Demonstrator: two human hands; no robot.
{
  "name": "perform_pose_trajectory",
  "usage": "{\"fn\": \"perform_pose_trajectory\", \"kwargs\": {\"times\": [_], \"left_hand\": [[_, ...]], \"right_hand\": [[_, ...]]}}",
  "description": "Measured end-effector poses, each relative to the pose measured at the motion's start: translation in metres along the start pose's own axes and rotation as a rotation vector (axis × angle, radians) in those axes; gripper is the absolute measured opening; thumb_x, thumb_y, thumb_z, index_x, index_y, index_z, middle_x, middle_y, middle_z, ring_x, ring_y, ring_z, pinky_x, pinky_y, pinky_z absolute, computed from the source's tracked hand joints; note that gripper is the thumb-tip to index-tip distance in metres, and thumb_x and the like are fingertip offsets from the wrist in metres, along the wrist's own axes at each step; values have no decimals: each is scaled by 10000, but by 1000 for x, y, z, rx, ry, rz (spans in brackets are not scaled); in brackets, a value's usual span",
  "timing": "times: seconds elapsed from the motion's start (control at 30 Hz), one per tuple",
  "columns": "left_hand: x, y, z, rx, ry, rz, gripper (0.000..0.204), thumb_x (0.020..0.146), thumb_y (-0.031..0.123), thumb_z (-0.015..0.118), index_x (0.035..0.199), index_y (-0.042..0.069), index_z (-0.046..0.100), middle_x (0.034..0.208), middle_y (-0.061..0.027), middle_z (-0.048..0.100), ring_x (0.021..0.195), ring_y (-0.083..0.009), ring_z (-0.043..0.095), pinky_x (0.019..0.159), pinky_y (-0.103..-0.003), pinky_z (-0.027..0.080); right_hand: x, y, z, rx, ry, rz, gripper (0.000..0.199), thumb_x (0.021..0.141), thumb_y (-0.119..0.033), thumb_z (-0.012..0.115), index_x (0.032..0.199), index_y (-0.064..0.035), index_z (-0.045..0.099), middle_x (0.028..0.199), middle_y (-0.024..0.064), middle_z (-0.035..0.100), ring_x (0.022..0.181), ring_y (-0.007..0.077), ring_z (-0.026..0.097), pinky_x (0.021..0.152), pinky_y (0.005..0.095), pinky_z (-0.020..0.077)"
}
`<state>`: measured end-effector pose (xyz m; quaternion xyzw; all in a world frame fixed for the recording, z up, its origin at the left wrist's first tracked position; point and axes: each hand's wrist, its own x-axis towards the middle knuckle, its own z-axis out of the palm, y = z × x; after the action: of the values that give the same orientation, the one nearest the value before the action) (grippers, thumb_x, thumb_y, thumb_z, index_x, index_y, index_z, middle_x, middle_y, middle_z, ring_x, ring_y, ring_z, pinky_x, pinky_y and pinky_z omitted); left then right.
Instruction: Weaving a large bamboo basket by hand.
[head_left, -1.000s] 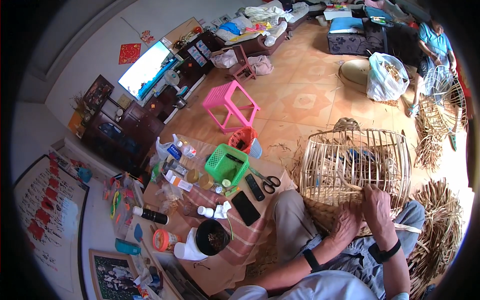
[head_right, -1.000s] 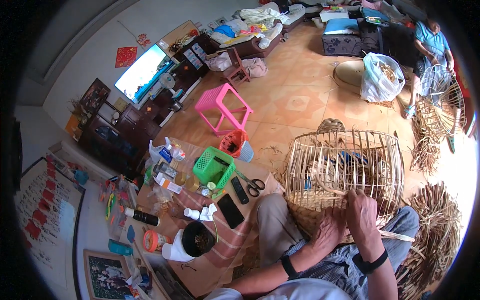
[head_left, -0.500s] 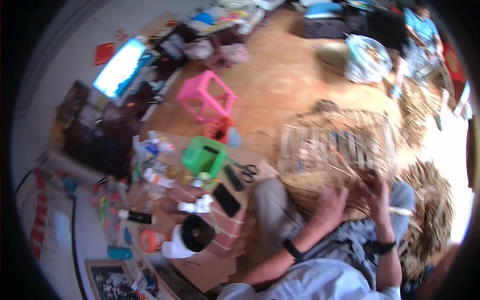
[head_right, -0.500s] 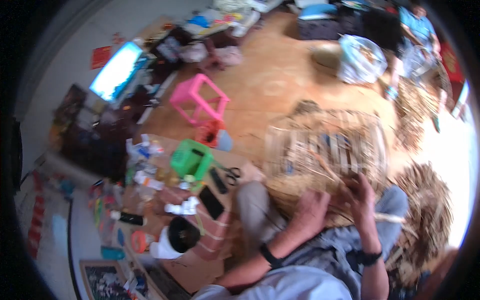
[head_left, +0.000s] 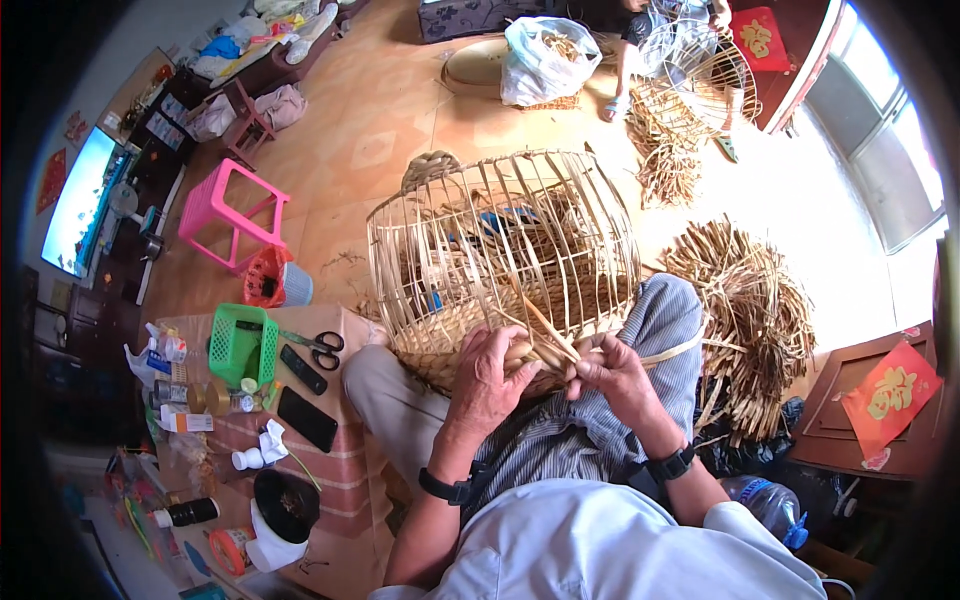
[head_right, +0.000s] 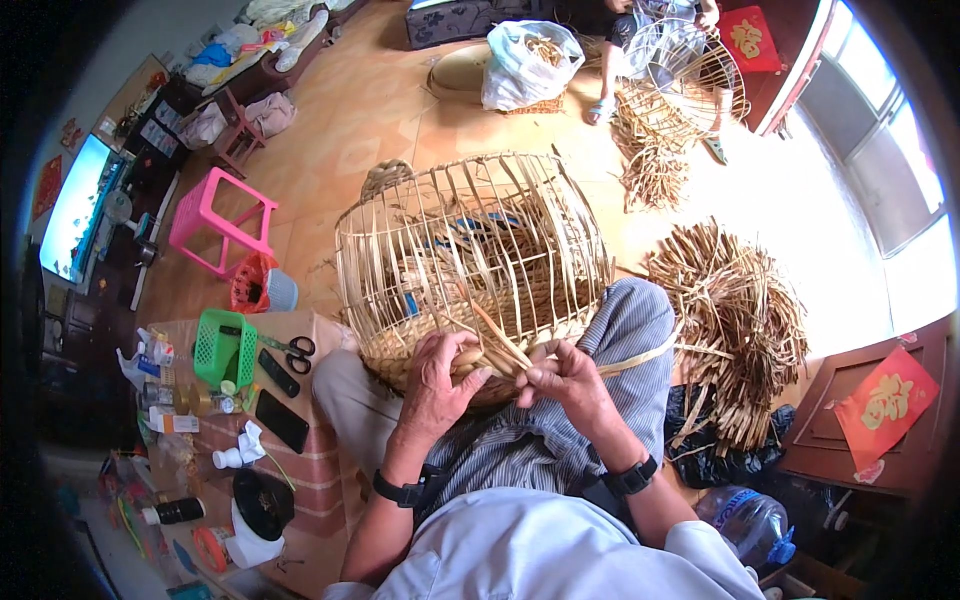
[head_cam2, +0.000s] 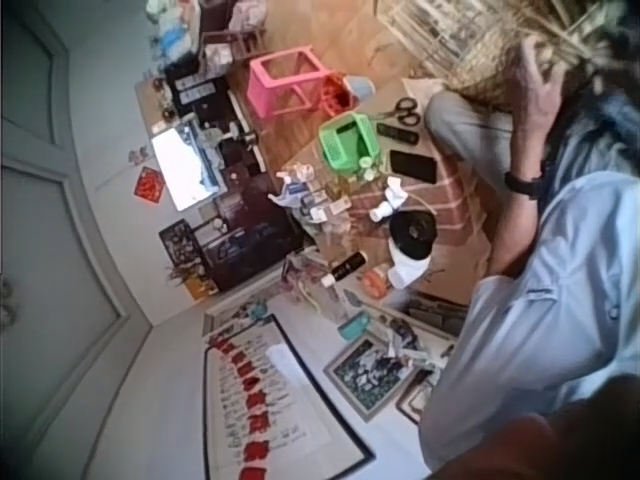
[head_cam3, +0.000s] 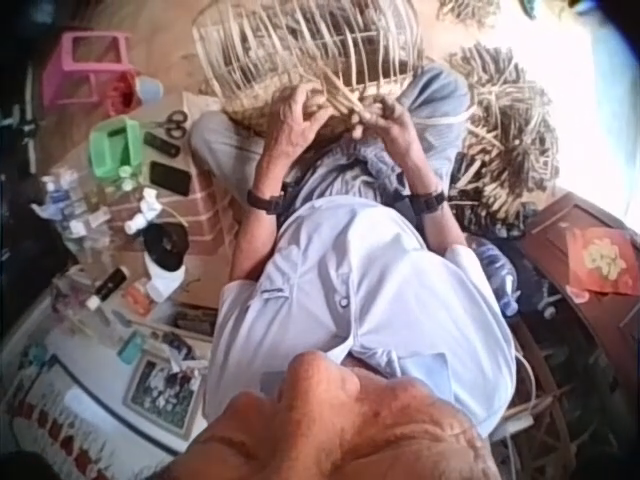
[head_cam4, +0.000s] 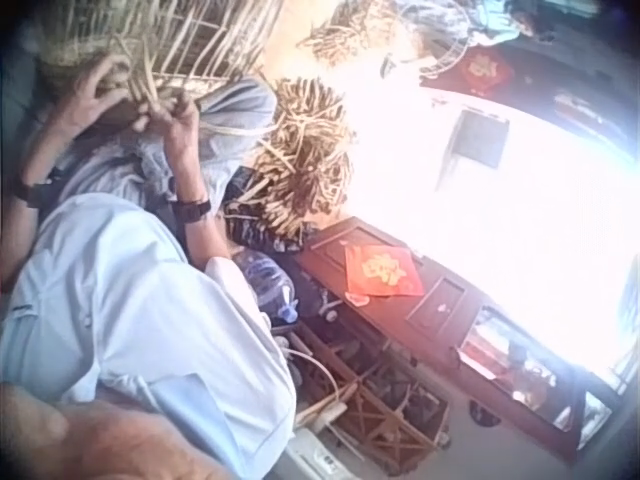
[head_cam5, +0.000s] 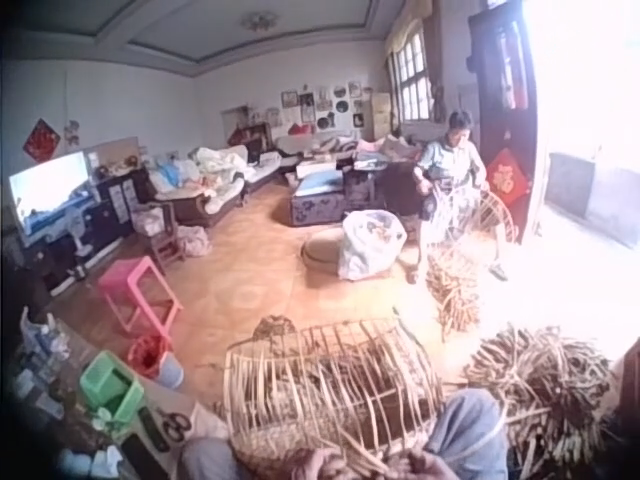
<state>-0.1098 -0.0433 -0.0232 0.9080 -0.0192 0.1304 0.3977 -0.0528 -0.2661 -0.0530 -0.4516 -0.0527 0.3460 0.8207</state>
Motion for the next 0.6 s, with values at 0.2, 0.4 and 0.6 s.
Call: {"fn": "perform_pose_trajectory", "kwargs": {"times": [0.2,0.4,0.6], "left_hand": [[3,-5,0,-33,28,-16,233,943,170,691,1123,40,618,1029,-143,660,1026,-359,636,924,-452,482],[7,-4,2,36,18,-38,209,952,200,689,1086,55,622,970,-151,662,923,-361,645,823,-466,504],[13,-7,-1,184,-42,46,216,920,236,724,1004,64,624,842,-145,694,809,-382,649,768,-476,483]], "right_hand": [[2,-19,2,-105,9,-30,223,970,-111,716,1092,-20,553,927,91,723,721,146,680,629,258,538],[36,-46,19,-1281,4,-351,307,901,-239,794,874,-6,596,648,155,557,607,236,636,563,395,481],[38,-58,-8,-416,126,13,350,1099,-335,526,847,-95,567,648,3,615,483,34,441,460,213,345]]}}
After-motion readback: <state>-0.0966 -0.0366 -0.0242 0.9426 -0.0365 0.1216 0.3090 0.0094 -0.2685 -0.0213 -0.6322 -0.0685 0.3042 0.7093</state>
